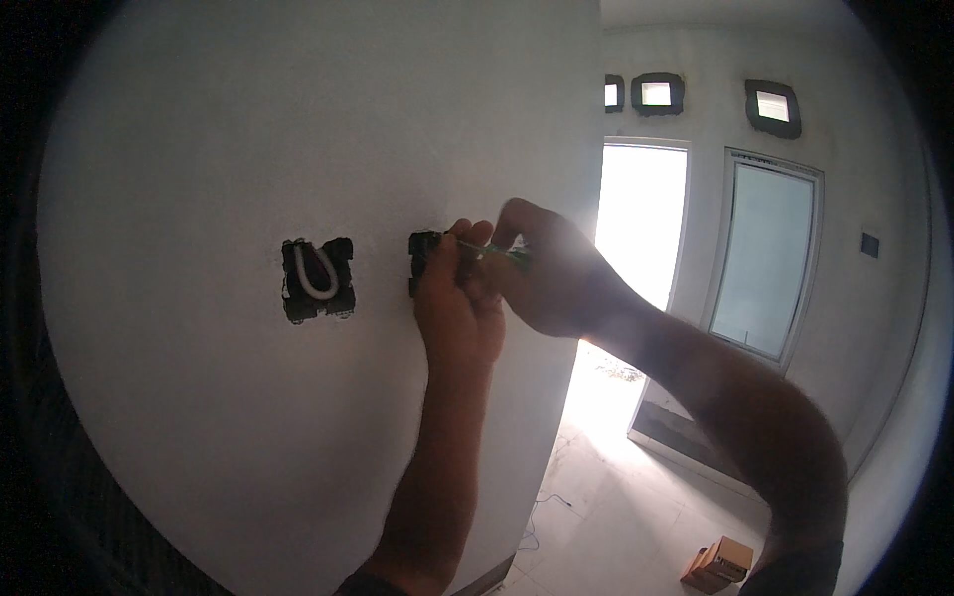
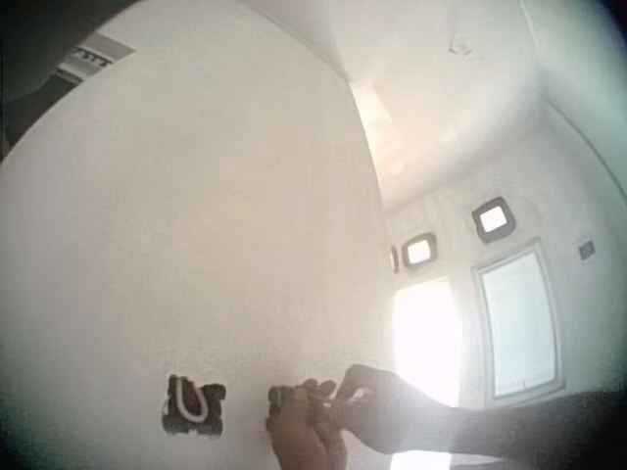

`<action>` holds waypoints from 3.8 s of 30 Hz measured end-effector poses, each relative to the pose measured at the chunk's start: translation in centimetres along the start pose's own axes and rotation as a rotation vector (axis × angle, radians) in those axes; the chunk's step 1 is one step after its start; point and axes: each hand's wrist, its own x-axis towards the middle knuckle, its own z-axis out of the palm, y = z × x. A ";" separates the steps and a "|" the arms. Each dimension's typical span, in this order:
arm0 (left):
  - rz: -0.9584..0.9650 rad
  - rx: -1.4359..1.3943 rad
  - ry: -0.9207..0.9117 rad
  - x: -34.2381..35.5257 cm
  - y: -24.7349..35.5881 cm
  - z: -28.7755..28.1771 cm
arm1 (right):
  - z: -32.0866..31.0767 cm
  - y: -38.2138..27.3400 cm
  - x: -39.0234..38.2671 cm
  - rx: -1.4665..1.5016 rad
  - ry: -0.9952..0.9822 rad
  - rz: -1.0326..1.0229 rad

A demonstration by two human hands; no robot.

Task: The person installs electrical outlets into wall cutouts, using a screwdriver to secure wires and a utility knife to trim excess cable. The person works on two adjacent wall boxes, connecting wires and adjusting components.

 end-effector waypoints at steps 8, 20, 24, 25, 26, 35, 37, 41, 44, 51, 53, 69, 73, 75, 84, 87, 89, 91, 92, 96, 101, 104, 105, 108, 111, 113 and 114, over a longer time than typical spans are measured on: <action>-0.030 -0.034 -0.163 1.8 -0.1 -1.8 | -1.0 -0.1 0.1 -0.715 0.119 -0.538; -0.025 0.042 -0.095 1.3 -0.2 0.3 | -1.9 0.6 0.2 -0.890 0.286 -0.612; -0.018 -0.028 -0.088 0.5 0.0 0.4 | -2.5 -0.4 -0.6 -0.186 0.085 -0.103; -0.014 -0.039 -0.079 0.1 0.0 0.5 | -3.4 -2.3 -0.8 0.037 -0.021 0.222; -0.009 -0.049 -0.070 -0.4 0.0 0.5 | -3.4 -2.8 -1.0 0.089 -0.066 0.308; -0.019 0.093 -0.101 -1.6 0.2 -0.1 | -0.1 0.7 -3.2 -0.660 0.240 -0.452; -0.039 0.048 -0.071 -0.1 0.2 0.1 | -0.1 0.1 -2.1 -0.376 0.200 -0.216; -0.028 0.023 -0.039 0.0 0.4 -0.2 | -2.5 -1.4 -1.4 0.254 -0.107 0.257; -0.014 0.042 -0.051 -0.1 0.1 -0.4 | -0.7 0.7 -1.5 -0.117 0.056 -0.126; -0.050 0.018 -0.039 0.4 0.2 -0.8 | 0.8 2.7 -1.3 -0.091 0.267 -0.273; -0.057 0.002 -0.053 0.6 0.4 -1.1 | 0.5 2.3 -0.8 0.125 0.140 -0.094; 1.012 1.937 -0.240 -2.6 9.1 3.7 | -1.1 -0.1 -0.6 -0.125 0.105 -0.158; 1.235 2.373 -0.682 0.6 10.2 3.1 | -0.8 0.3 -0.6 -0.240 0.072 -0.289; 1.260 2.447 -0.764 1.2 10.1 3.1 | -0.6 0.9 -1.0 -0.317 0.168 -0.431; 1.383 2.445 -0.918 2.5 9.9 2.8 | -0.8 1.2 -0.3 -0.240 0.194 -0.414; 1.406 2.424 -0.920 2.5 9.9 2.8 | -1.1 0.7 0.1 -0.292 0.059 -0.269; 1.400 2.448 -0.908 2.6 9.9 2.7 | -0.7 0.9 -0.2 -0.335 0.082 -0.364; 1.357 2.497 -0.866 2.4 9.6 2.8 | -0.2 1.2 -1.4 -0.313 0.173 -0.536; 1.335 2.522 -0.844 2.3 9.5 2.7 | 0.1 1.5 -1.3 -0.297 0.200 -0.588; 1.395 2.528 -0.824 2.7 9.4 2.4 | 0.8 1.9 -0.8 -0.267 0.285 -0.702; 1.360 2.477 -0.918 2.5 10.1 2.3 | -1.9 -0.3 -1.2 -0.208 0.038 -0.299; 1.359 2.455 -0.907 2.6 9.9 2.2 | -1.8 0.0 -1.2 -0.236 0.044 -0.333; 1.352 2.464 -0.899 2.6 10.0 2.2 | -1.3 0.7 -1.3 -0.251 0.108 -0.434; 1.338 2.483 -0.872 2.7 9.9 2.2 | -0.7 2.2 -1.1 -0.287 0.208 -0.585; 1.349 2.475 -0.861 2.5 9.6 2.3 | -0.4 2.8 -0.9 -0.266 0.206 -0.559; 1.367 2.446 -0.877 2.2 9.2 2.7 | -0.4 3.4 -0.8 -0.240 0.193 -0.514; 1.305 2.489 -0.890 2.2 9.4 2.7 | -0.5 3.6 -0.8 -0.227 0.189 -0.498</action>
